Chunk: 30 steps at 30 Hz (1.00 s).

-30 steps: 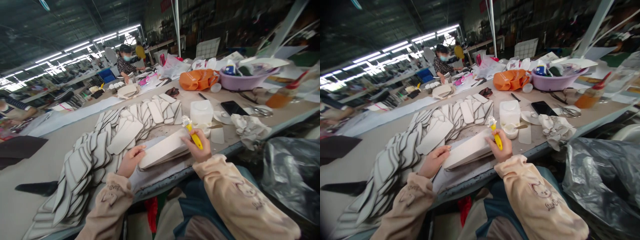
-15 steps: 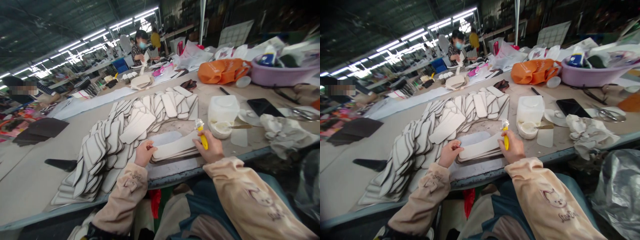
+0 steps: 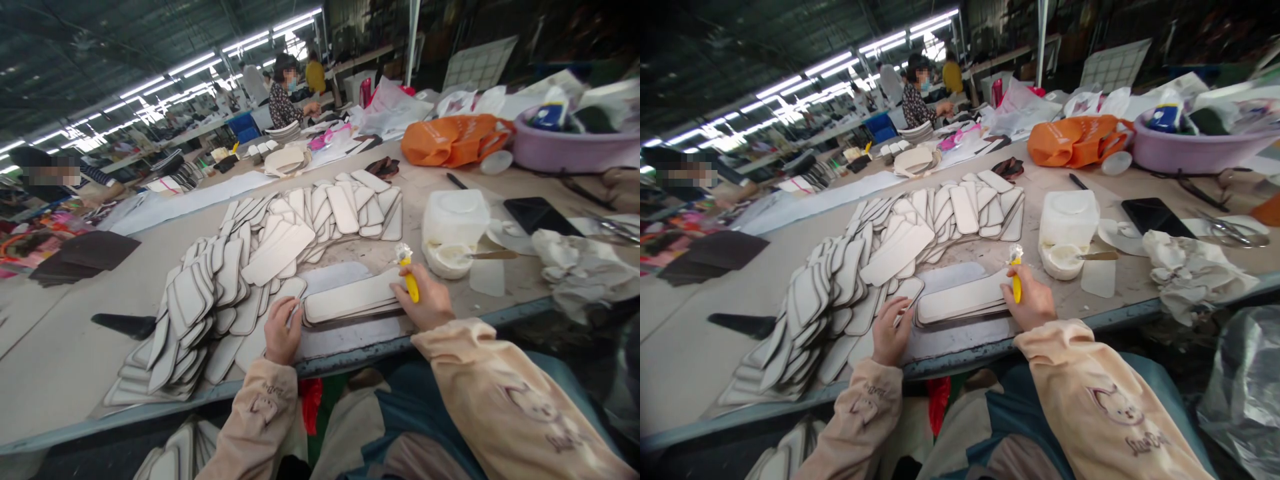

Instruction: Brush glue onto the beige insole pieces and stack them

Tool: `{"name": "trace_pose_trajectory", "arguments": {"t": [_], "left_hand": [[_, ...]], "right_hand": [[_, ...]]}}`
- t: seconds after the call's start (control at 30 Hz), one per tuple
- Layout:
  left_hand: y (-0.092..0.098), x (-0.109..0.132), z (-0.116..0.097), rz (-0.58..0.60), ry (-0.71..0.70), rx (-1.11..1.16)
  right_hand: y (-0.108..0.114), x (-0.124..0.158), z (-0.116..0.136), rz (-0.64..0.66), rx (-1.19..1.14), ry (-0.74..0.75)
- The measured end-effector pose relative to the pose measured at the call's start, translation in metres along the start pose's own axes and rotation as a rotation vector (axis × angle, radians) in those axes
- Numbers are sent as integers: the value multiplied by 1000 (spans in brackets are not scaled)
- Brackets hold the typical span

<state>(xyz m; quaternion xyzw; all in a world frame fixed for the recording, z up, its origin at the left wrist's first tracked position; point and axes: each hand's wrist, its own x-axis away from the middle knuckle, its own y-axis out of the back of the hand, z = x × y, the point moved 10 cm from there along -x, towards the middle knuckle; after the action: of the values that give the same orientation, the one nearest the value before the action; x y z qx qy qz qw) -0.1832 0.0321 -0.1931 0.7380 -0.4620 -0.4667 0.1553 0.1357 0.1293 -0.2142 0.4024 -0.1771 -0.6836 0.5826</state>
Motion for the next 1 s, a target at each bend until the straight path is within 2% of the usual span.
{"name": "trace_pose_trajectory", "arguments": {"t": [0.13,0.23,0.47,0.7,1.0], "left_hand": [[-9,25,-17,93,-165,-2],[-17,30,-22,138,-227,3],[-20,26,-21,123,-260,-2],[-21,29,-21,118,-276,-23],[-21,34,-25,91,-374,-63]], "right_hand": [[1,1,1,-31,12,29],[-1,1,0,-10,4,20],[-5,2,-3,25,-18,-13],[5,3,3,-46,61,47],[11,5,0,-106,151,14]]}}
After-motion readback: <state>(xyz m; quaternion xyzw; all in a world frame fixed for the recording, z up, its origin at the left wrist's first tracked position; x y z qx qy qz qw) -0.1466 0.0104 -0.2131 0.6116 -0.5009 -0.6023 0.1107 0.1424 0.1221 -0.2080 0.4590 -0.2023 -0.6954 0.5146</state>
